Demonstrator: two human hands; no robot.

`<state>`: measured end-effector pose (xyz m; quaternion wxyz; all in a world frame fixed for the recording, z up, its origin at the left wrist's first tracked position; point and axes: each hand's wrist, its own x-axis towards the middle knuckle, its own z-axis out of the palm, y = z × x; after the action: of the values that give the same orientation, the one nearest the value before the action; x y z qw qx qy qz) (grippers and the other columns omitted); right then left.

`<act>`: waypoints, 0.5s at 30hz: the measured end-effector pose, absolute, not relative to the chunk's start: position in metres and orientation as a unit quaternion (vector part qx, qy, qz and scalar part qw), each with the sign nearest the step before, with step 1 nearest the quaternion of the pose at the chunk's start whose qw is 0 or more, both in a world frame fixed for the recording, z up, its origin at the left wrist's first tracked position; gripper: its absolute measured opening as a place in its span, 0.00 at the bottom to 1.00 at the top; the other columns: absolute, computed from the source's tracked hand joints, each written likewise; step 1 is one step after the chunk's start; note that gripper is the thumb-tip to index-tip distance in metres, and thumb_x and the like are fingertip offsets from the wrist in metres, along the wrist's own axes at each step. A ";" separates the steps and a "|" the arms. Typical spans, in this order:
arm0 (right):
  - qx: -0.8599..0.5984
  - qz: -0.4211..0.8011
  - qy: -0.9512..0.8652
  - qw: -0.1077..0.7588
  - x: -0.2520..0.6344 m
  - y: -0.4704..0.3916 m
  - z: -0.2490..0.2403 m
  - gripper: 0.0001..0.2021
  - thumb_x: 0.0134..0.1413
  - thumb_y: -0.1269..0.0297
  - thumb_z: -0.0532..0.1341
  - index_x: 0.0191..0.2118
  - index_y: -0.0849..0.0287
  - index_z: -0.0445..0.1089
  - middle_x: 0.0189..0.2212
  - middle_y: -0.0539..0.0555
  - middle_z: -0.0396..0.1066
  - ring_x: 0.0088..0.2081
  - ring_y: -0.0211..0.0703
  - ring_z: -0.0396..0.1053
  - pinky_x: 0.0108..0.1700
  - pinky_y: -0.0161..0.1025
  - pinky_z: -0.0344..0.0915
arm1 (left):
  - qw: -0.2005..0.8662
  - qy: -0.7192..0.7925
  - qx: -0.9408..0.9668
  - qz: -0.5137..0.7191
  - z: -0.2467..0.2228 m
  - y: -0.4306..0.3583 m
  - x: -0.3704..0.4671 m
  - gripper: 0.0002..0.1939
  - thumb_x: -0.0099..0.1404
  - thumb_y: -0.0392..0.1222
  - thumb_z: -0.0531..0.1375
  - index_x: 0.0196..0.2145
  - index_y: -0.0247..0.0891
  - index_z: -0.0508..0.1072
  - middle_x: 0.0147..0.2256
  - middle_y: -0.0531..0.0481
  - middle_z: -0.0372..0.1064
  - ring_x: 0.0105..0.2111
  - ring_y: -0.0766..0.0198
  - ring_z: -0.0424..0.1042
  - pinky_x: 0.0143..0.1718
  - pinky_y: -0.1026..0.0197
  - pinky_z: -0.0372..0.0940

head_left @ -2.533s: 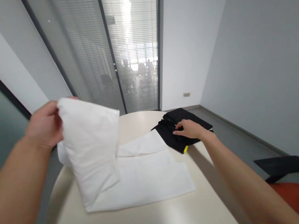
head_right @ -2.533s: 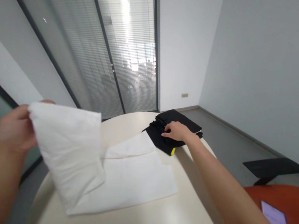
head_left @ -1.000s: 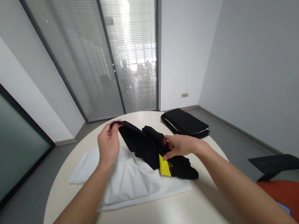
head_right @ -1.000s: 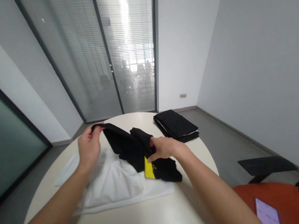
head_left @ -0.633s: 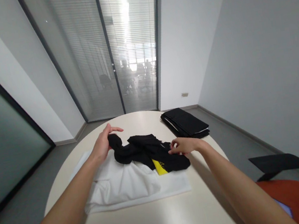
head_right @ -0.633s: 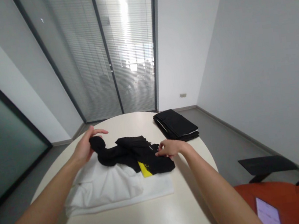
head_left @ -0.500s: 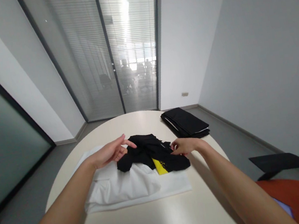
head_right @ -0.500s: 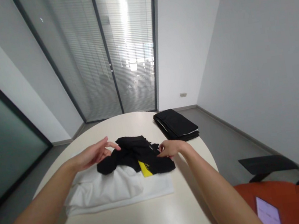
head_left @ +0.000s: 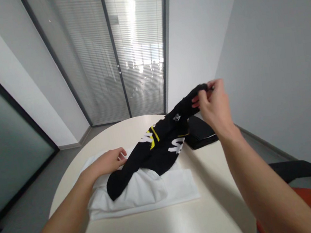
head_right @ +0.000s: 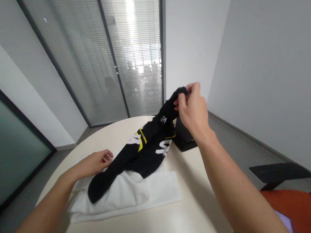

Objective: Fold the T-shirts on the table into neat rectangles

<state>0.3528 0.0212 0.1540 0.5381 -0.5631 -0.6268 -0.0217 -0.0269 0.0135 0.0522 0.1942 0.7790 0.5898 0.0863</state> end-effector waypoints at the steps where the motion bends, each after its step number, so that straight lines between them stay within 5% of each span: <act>1: -0.525 -0.029 -0.631 0.570 0.350 0.019 0.165 0.18 0.69 0.52 0.46 0.57 0.53 0.54 0.37 0.57 0.75 0.33 0.46 0.74 0.37 0.43 0.68 | 0.234 0.552 0.796 0.085 0.054 0.007 -0.027 0.14 0.59 0.49 0.57 0.38 0.41 0.75 0.36 0.47 0.77 0.36 0.54 0.75 0.38 0.58 0.64; 5: -0.425 -0.078 -0.653 0.622 0.339 0.011 0.197 0.12 0.68 0.55 0.50 0.52 0.52 0.56 0.40 0.55 0.71 0.41 0.46 0.74 0.47 0.48 0.68 | 0.337 0.448 0.825 0.071 0.061 -0.029 -0.004 0.16 0.60 0.49 0.59 0.43 0.44 0.78 0.41 0.48 0.78 0.39 0.53 0.76 0.42 0.57 0.67; 8: -0.375 -0.175 -0.592 0.692 0.335 0.003 0.215 0.08 0.68 0.61 0.49 0.50 0.52 0.57 0.46 0.56 0.64 0.51 0.48 0.68 0.57 0.52 0.62 | 0.337 0.359 0.863 0.115 0.067 -0.066 0.027 0.23 0.59 0.51 0.64 0.52 0.45 0.75 0.52 0.46 0.74 0.50 0.49 0.73 0.51 0.54 0.66; 11: -0.362 -0.252 -0.551 0.708 0.339 -0.005 0.233 0.08 0.69 0.62 0.48 0.49 0.51 0.58 0.46 0.56 0.59 0.57 0.48 0.62 0.63 0.50 0.55 | 0.407 0.202 0.888 0.071 0.070 -0.095 0.050 0.25 0.62 0.51 0.63 0.56 0.46 0.73 0.54 0.46 0.73 0.50 0.52 0.74 0.51 0.57 0.67; 15: -0.374 -0.310 -0.543 0.685 0.349 -0.014 0.253 0.13 0.70 0.61 0.47 0.54 0.58 0.58 0.44 0.59 0.58 0.56 0.45 0.60 0.65 0.43 0.51 | 0.345 0.303 0.884 0.086 0.064 -0.093 0.051 0.18 0.70 0.46 0.54 0.55 0.49 0.74 0.50 0.49 0.75 0.48 0.56 0.75 0.51 0.56 0.66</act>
<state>0.3489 -0.0142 0.2528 0.6850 -0.3743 -0.5427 -0.3101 0.0510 -0.0934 0.0639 0.3451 0.8842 0.3027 0.0861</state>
